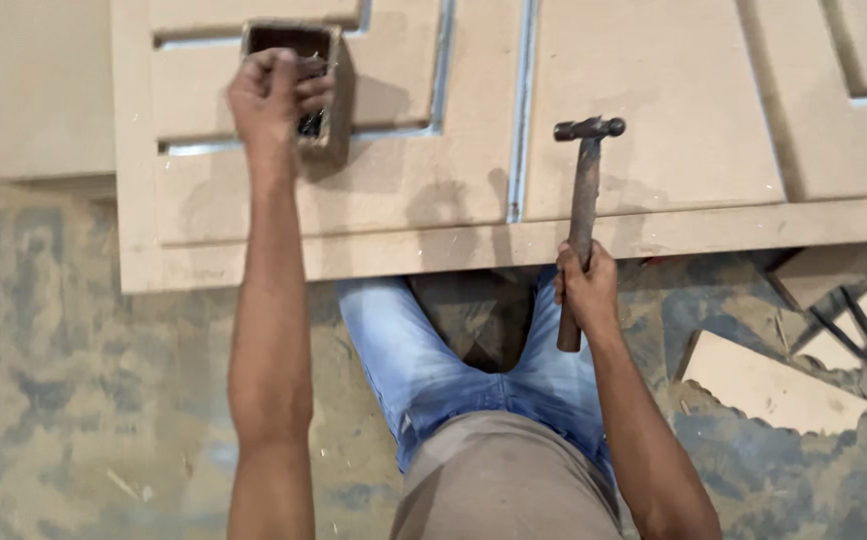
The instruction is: The person hammers several nails into vertical blue plastic strips attached to a large wooden panel using a hammer, retrieving nails one by one from a wooden box by hand.
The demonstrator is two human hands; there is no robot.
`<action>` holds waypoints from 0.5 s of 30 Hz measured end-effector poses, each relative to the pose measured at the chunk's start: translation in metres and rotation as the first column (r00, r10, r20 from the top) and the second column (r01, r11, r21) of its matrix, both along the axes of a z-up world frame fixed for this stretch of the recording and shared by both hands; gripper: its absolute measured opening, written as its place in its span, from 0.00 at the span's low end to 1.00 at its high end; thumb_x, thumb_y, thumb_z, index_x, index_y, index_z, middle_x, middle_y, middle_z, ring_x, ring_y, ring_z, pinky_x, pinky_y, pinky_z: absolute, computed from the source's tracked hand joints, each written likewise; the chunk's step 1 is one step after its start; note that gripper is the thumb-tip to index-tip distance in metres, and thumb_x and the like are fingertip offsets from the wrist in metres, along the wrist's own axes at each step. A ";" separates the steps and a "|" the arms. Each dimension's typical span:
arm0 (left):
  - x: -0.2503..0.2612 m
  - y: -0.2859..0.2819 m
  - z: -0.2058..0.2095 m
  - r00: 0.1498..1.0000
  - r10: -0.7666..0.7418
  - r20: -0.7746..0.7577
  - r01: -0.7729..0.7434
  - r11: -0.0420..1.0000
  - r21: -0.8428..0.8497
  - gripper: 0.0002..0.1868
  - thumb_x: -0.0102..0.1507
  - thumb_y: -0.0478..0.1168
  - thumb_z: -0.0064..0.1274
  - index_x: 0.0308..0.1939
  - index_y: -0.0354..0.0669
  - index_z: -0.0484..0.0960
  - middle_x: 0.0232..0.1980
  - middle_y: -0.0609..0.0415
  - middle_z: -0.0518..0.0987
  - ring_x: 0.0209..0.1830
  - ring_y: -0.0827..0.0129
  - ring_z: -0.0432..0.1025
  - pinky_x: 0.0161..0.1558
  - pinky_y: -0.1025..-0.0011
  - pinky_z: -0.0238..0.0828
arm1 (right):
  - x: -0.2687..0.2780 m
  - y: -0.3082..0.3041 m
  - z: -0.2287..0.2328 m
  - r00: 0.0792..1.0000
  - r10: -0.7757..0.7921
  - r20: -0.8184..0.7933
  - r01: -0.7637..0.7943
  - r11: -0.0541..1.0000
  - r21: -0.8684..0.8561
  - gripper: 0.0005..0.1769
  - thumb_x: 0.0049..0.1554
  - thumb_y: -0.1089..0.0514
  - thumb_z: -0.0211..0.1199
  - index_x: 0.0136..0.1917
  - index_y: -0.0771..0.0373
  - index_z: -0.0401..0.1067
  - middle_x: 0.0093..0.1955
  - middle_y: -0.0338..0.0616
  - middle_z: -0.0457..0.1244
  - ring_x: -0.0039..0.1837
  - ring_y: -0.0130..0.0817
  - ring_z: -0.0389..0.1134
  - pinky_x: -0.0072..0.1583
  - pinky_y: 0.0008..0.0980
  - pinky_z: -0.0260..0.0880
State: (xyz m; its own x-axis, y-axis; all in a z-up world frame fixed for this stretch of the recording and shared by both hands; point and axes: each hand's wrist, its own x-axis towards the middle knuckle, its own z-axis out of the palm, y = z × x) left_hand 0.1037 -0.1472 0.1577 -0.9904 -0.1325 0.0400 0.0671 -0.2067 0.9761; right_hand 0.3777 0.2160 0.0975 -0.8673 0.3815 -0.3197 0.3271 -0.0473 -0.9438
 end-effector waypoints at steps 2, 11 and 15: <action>0.032 0.015 0.003 0.985 -0.115 -0.132 0.129 0.986 0.102 0.12 0.73 0.39 0.53 0.51 0.31 0.75 0.46 0.39 0.85 0.42 0.59 0.86 0.43 0.66 0.89 | -0.004 0.002 -0.003 0.999 0.042 -0.006 -0.042 0.999 -0.018 0.09 0.65 0.56 0.59 0.49 0.65 0.67 0.33 0.37 0.59 0.28 0.24 0.60 0.29 0.29 0.62; 0.013 0.123 -0.023 0.964 -0.264 0.042 0.266 0.963 -0.049 0.05 0.76 0.38 0.45 0.48 0.40 0.73 0.31 0.51 0.80 0.18 0.75 0.71 0.18 0.77 0.65 | -0.099 0.039 -0.021 0.991 0.120 0.054 -0.117 0.992 -0.055 0.08 0.65 0.57 0.59 0.48 0.63 0.67 0.32 0.36 0.60 0.29 0.24 0.61 0.30 0.29 0.64; -0.056 0.175 -0.063 0.920 -0.337 0.200 0.352 0.935 -0.040 0.11 0.70 0.32 0.49 0.56 0.32 0.79 0.37 0.51 0.83 0.24 0.78 0.72 0.24 0.79 0.70 | -0.186 0.061 -0.024 0.992 0.086 0.088 -0.083 0.996 -0.045 0.07 0.64 0.57 0.57 0.46 0.63 0.67 0.31 0.36 0.59 0.29 0.25 0.61 0.30 0.30 0.63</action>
State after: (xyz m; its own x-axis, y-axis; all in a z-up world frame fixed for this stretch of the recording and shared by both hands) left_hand 0.0475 0.0283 0.0944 -0.9646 0.2144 -0.1536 -0.1804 -0.1117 0.9772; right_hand 0.1918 0.2766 0.0733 -0.8628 0.2929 -0.4120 0.4152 -0.0543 -0.9081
